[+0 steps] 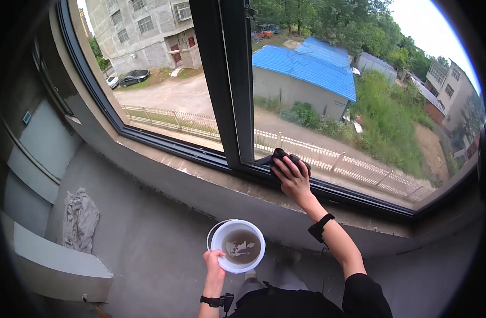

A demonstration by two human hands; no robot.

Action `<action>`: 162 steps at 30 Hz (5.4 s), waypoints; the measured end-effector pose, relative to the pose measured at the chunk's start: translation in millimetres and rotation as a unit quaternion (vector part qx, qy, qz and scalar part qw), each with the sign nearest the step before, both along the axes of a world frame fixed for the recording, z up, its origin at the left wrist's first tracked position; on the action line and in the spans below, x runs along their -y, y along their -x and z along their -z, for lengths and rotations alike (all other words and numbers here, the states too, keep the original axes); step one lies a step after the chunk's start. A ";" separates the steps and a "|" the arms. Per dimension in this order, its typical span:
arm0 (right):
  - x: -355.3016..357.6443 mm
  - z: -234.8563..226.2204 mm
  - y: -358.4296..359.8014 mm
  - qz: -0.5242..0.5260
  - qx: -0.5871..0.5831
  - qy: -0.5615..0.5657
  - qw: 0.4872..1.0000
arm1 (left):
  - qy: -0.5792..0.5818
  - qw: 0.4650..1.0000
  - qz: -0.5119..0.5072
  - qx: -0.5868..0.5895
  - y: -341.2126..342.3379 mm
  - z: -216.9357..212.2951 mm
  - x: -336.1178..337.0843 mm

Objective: Cleaning a window frame and glass using a wet cloth and a bucket of water on a balcony.

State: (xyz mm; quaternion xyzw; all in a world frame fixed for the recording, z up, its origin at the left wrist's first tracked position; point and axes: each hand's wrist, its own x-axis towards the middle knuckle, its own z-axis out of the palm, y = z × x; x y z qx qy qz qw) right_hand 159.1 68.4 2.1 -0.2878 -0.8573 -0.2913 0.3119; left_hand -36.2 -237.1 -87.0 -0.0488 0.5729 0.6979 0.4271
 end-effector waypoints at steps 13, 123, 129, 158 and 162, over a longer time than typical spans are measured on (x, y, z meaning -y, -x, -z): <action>-8.2 -37.1 12.8 -0.149 0.371 -0.032 0.916 | 0.126 0.984 -0.106 0.063 -13.1 73.2 167.6; 65.2 -93.6 -616.8 -0.129 -0.660 0.265 0.691 | 0.025 0.972 0.177 -0.150 -183.5 45.2 -13.5; 57.3 -55.5 -648.9 -0.146 -0.684 0.367 0.613 | 0.017 0.984 0.138 -0.114 -227.0 -13.5 -4.8; 45.6 -126.6 -495.4 -0.018 -0.527 0.503 0.685 | 0.067 0.984 -0.091 -0.135 -144.9 -17.7 82.2; 49.4 -134.9 -437.4 -0.014 -0.470 0.534 0.703 | 0.103 0.976 -0.123 -0.145 -133.1 -1.4 100.3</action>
